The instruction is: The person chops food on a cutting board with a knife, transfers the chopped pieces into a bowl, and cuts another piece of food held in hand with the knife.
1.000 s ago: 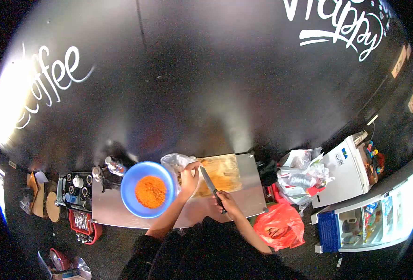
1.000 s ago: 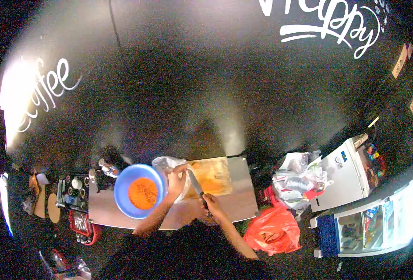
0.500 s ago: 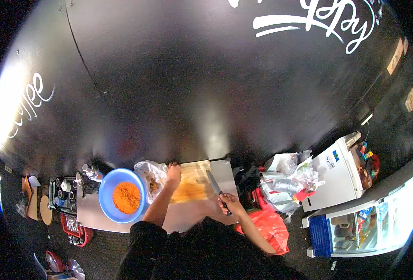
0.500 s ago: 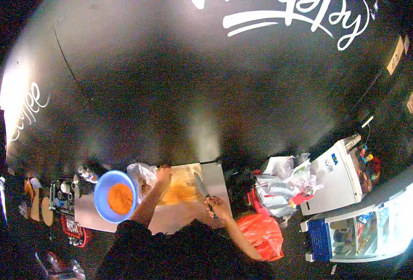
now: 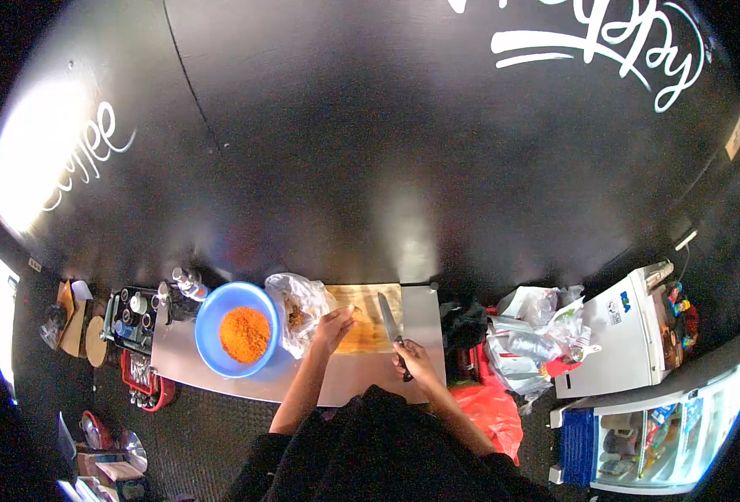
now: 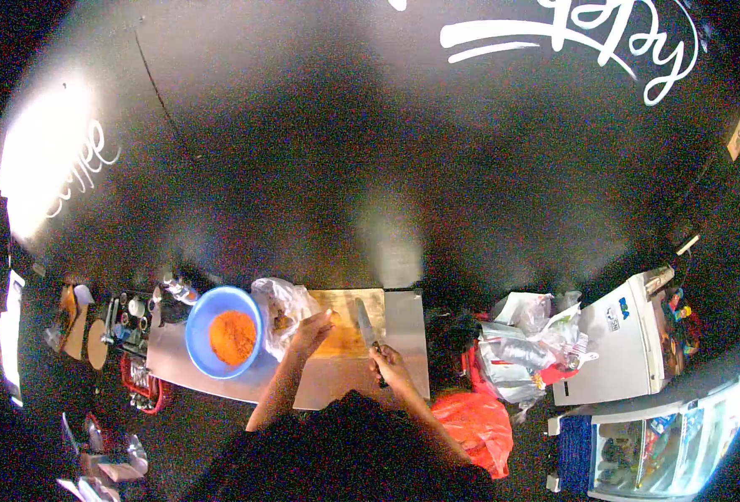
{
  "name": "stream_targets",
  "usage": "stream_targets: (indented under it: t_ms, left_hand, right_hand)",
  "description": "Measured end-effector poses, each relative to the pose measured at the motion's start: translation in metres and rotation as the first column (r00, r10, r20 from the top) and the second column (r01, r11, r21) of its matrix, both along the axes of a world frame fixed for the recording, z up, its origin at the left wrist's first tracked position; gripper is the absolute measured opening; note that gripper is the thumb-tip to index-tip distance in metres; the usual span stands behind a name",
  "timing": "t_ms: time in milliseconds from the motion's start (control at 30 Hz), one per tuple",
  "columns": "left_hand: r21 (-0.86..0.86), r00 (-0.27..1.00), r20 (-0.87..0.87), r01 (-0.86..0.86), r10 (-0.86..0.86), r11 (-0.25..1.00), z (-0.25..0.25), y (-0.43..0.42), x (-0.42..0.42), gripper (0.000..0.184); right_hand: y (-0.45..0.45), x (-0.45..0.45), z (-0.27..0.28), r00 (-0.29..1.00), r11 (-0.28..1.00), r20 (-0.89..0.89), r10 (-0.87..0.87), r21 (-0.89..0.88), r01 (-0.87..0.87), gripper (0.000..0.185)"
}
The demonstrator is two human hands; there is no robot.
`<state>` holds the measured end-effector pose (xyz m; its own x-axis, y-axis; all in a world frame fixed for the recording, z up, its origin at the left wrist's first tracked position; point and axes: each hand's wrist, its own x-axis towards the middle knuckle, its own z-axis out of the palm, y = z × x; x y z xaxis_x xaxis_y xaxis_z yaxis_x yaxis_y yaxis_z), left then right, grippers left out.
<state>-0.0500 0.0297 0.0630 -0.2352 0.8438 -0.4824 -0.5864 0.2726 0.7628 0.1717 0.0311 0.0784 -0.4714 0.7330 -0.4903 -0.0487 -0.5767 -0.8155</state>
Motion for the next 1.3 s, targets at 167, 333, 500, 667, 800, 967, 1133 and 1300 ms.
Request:
stream_targets:
  t_ms: [167, 333, 500, 667, 800, 967, 1133, 1300]
  left_hand:
    - [0.221, 0.953, 0.302, -0.04, -0.029, 0.974, 0.065, -0.014, -0.01, 0.019]
    - [0.319, 0.968, 0.25, -0.094, 0.012, 0.943, 0.155, -0.039, -0.004, 0.021]
    - [0.504, 0.996, 0.033, 0.054, -0.082, 0.862, 0.181, -0.052, 0.005, 0.024]
    - [0.509, 0.998, 0.016, 0.038, -0.054, 0.86, 0.194, -0.059, 0.022, 0.024]
    - [0.537, 0.998, 0.063, -0.043, 0.011, 0.843, 0.187, -0.053, 0.038, 0.023]
    - [0.58, 0.999, -0.007, -0.025, 0.036, 0.814, 0.186, -0.05, 0.055, 0.023]
    - [0.585, 0.997, 0.071, -0.07, 0.035, 0.808, 0.172, -0.05, 0.067, 0.02]
    - [0.507, 0.993, 0.071, -0.113, 0.089, 0.854, 0.174, -0.058, 0.077, 0.017]
  right_hand:
    - [-0.004, -0.015, 0.026, 0.994, 0.966, -0.111, -0.005, 0.257, 0.034, 0.021]
    - [-0.003, -0.027, 0.077, 0.976, 0.889, -0.217, 0.029, 0.451, 0.074, 0.018]
    - [-0.008, -0.027, 0.113, 0.991, 0.81, -0.132, 0.007, 0.582, 0.071, 0.014]
    - [-0.02, -0.019, 0.147, 0.975, 0.774, -0.22, 0.028, 0.622, 0.118, 0.022]
    - [-0.028, -0.007, 0.171, 0.974, 0.791, -0.223, 0.029, 0.601, 0.114, 0.03]
    - [-0.032, -0.008, 0.17, 0.977, 0.784, -0.208, 0.038, 0.613, 0.099, 0.03]
    - [-0.039, -0.017, 0.172, 0.979, 0.749, -0.183, 0.096, 0.661, 0.05, 0.036]
    - [-0.039, -0.02, 0.167, 0.988, 0.709, -0.119, 0.094, 0.704, 0.018, 0.038]
